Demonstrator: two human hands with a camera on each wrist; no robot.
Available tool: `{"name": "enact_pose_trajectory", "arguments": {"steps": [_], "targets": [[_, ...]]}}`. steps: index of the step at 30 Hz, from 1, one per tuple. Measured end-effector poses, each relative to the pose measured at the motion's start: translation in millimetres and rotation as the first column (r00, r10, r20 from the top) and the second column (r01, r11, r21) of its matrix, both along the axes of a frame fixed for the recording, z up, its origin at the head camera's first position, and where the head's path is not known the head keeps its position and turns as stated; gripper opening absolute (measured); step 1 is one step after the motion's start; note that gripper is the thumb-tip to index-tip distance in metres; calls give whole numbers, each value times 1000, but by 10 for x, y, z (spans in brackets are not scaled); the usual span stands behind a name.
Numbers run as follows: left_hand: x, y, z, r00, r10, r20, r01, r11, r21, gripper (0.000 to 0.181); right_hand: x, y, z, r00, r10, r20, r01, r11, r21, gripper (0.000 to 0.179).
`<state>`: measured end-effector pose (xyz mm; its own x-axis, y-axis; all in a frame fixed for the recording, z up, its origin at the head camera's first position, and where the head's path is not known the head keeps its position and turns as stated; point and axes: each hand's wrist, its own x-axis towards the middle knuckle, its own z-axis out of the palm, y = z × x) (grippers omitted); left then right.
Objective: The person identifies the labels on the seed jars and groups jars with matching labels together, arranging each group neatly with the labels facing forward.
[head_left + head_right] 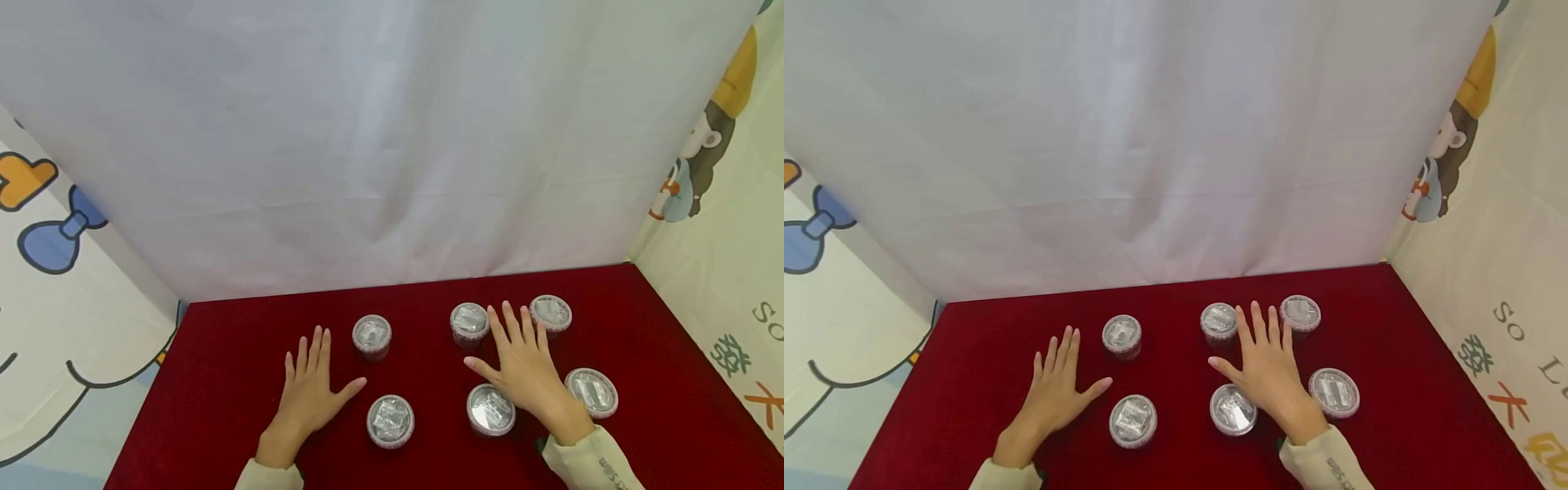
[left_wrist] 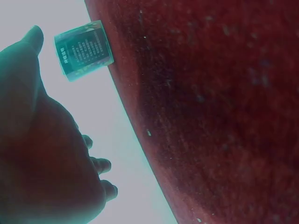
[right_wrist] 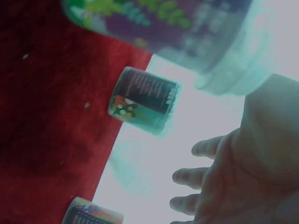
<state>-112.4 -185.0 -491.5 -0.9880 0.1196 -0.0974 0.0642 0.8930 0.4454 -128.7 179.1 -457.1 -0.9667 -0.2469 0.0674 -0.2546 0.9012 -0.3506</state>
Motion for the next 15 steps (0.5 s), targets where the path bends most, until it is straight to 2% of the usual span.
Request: {"name": "enact_pose_trajectory", "arguments": {"steps": [9, 15], "targets": [[8, 30, 36, 999, -17, -51, 17, 1000, 5, 114, 46, -154, 107, 999, 40, 15, -40, 999, -19, 96], [32, 70, 94, 993, -63, -97, 71, 994, 80, 114, 96, -277, 159, 996, 89, 31, -88, 996, -24, 94]]}}
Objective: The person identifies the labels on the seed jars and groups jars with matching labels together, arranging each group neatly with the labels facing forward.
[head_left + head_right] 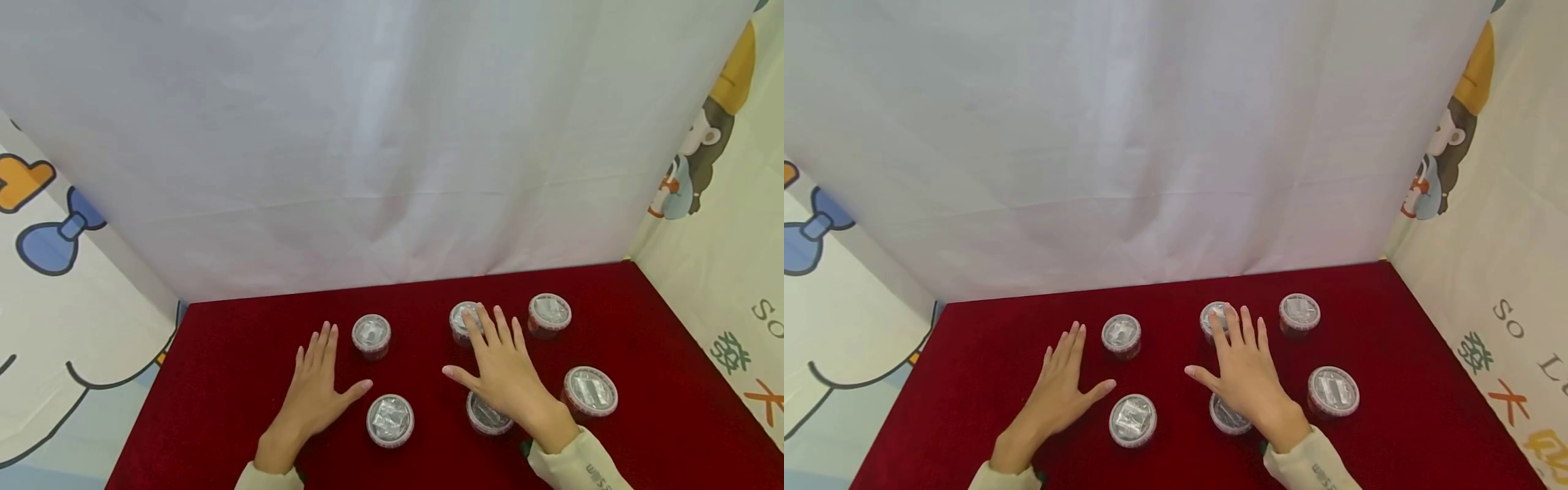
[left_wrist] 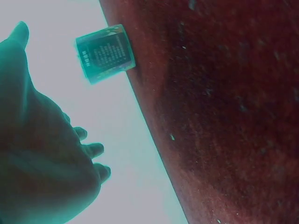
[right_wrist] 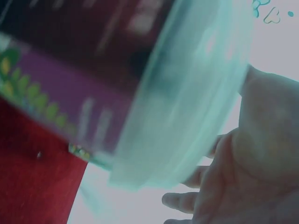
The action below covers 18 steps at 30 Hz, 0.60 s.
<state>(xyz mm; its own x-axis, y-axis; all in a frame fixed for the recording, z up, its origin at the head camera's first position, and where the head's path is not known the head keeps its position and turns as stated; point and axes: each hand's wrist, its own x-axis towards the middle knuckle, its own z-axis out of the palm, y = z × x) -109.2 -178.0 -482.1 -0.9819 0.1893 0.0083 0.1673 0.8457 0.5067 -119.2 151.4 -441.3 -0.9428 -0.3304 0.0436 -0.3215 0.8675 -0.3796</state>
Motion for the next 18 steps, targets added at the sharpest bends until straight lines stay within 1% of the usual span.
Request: {"name": "enact_pose_trajectory", "arguments": {"steps": [5, 8, 10, 13, 18], "targets": [[18, 20, 30, 997, -70, -21, 72, 993, 91, 111, 31, -106, 11, 999, 45, -26, -45, 999, 21, 92], [25, 24, 43, 991, -124, -44, 129, 982, 141, 109, 52, -162, 15, 996, 70, -50, -68, 997, 29, 90], [27, 24, 53, 986, -158, -59, 166, 973, 159, 110, 70, -194, 18, 995, 84, -59, -83, 996, 25, 90], [40, 26, 82, 979, -198, -52, 204, 962, 180, 112, 101, -239, 20, 993, 101, -61, -101, 995, 14, 89], [87, 23, 109, 970, -239, -42, 242, 944, 222, 112, 149, -309, 16, 990, 128, -62, -128, 992, -6, 86]]}}
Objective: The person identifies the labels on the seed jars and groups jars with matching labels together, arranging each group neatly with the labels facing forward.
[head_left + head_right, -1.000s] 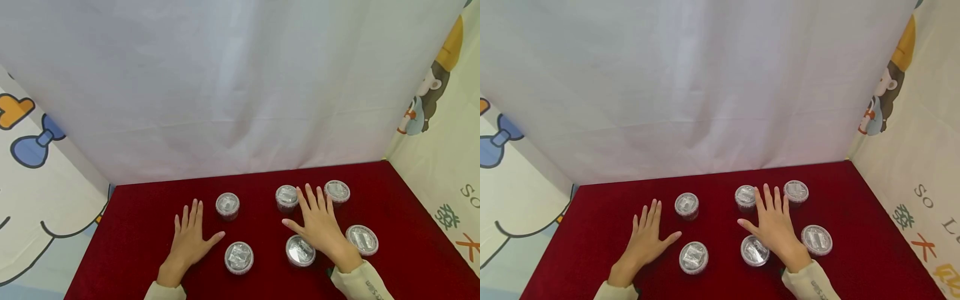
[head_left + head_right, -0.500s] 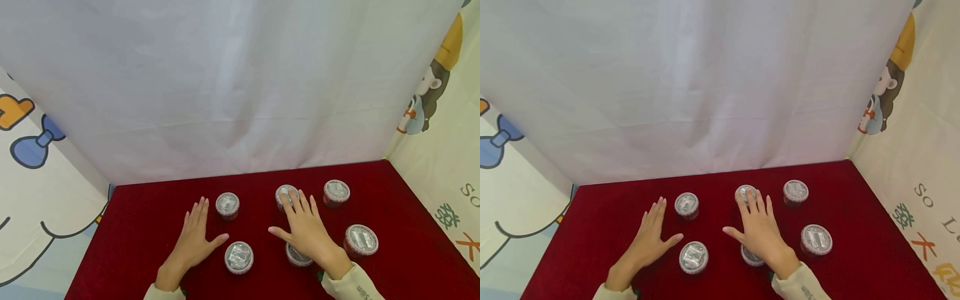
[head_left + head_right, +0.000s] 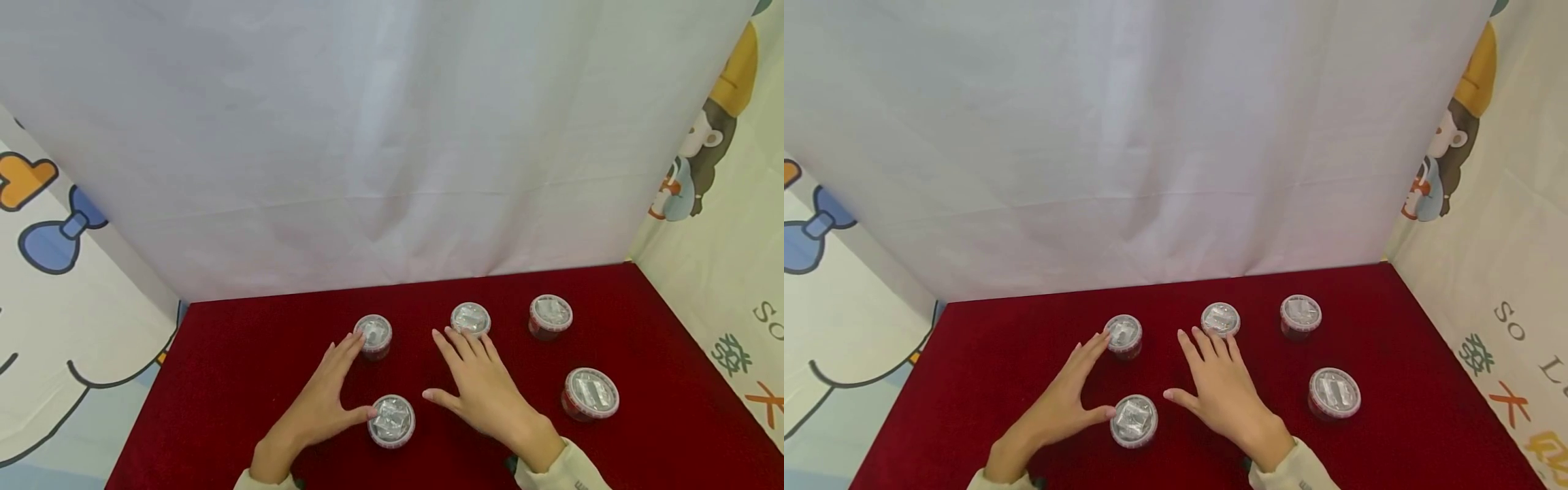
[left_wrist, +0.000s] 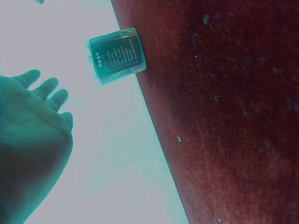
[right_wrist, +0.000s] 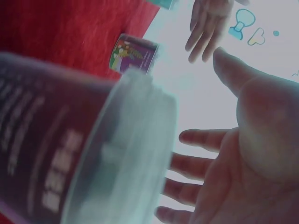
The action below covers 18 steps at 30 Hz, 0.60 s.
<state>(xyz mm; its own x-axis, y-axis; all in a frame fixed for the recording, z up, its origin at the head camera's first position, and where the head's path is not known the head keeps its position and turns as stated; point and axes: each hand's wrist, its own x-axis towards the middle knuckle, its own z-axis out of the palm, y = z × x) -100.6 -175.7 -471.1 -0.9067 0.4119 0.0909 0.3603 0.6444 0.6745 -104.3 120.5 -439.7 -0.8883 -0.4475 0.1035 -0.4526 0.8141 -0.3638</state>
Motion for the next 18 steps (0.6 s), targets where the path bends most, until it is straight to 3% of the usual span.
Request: {"name": "enact_pose_trajectory", "arguments": {"steps": [3, 7, 13, 18], "targets": [[24, -4, 2, 1000, -24, 4, 24, 999, 32, 113, 25, -37, -1, 1000, 23, -3, -23, 1000, -12, 85], [50, -13, 10, 996, -56, 66, 51, 996, 73, 115, 54, -80, -11, 999, 50, 0, -50, 999, -22, 85], [64, -30, -19, 983, -109, 147, 94, 990, 109, 121, 95, -128, -34, 995, 96, -12, -96, 995, -32, 86], [67, -25, -61, 970, -171, 172, 138, 973, 186, 121, 125, -158, -48, 990, 140, -8, -141, 989, -50, 90]]}}
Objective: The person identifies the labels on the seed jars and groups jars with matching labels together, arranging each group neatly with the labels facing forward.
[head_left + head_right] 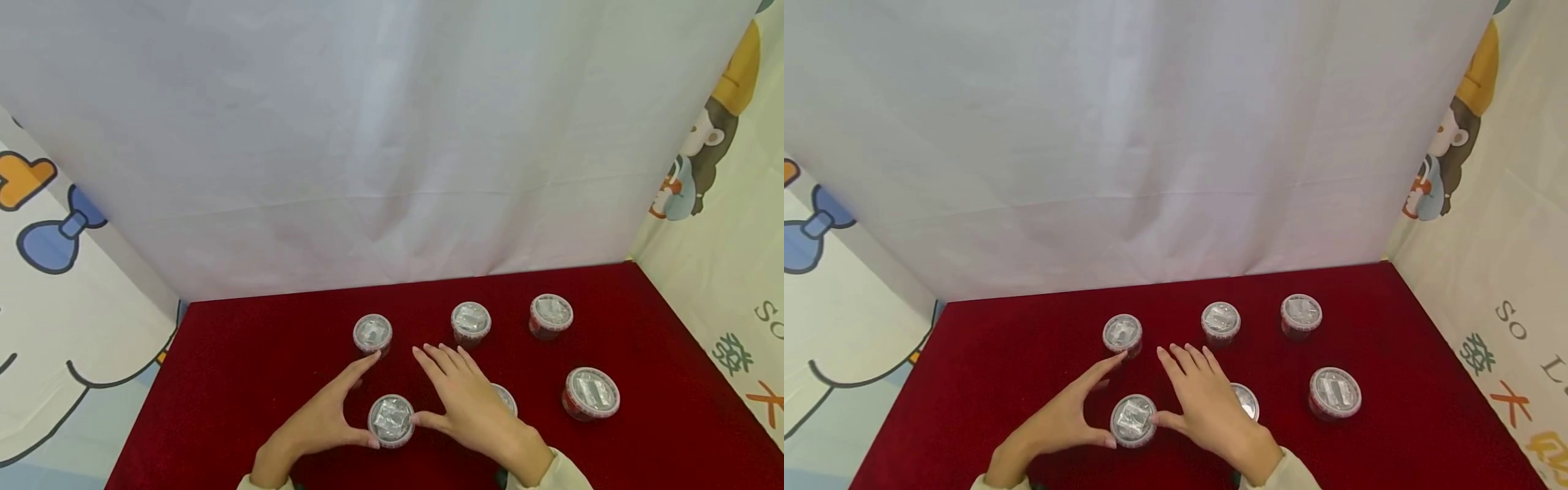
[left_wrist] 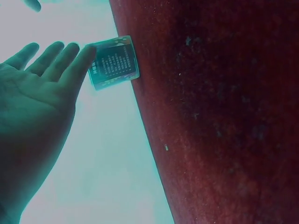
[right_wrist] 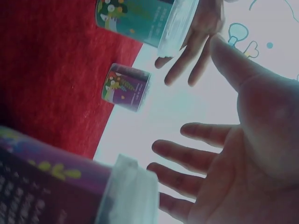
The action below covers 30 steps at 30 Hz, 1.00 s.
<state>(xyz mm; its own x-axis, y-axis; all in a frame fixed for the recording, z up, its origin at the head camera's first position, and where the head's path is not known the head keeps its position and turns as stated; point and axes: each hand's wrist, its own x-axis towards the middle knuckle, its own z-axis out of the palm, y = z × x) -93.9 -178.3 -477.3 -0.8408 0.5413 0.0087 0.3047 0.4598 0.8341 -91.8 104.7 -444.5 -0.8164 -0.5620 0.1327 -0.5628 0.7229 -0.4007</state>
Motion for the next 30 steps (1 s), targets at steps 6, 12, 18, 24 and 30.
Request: {"name": "enact_pose_trajectory", "arguments": {"steps": [6, 12, 18, 24, 30], "targets": [[-7, 17, -46, 996, -70, 59, 64, 993, 97, 115, 44, -32, -17, 998, 34, 45, -32, 999, -44, 94], [-6, 36, -80, 991, -93, 101, 80, 989, 123, 108, 82, -79, -41, 997, 36, 68, -31, 997, -69, 95], [10, 44, -102, 983, -85, 165, 64, 990, 126, 102, 107, -108, -75, 987, 48, 155, -33, 994, -102, 93], [31, 64, -110, 980, -70, 187, 53, 994, 97, 94, 124, -148, -135, 973, 96, 212, -66, 987, -144, 90], [44, 83, -111, 976, -63, 210, 44, 995, 90, 86, 140, -177, -186, 958, 108, 265, -61, 982, -179, 85]]}}
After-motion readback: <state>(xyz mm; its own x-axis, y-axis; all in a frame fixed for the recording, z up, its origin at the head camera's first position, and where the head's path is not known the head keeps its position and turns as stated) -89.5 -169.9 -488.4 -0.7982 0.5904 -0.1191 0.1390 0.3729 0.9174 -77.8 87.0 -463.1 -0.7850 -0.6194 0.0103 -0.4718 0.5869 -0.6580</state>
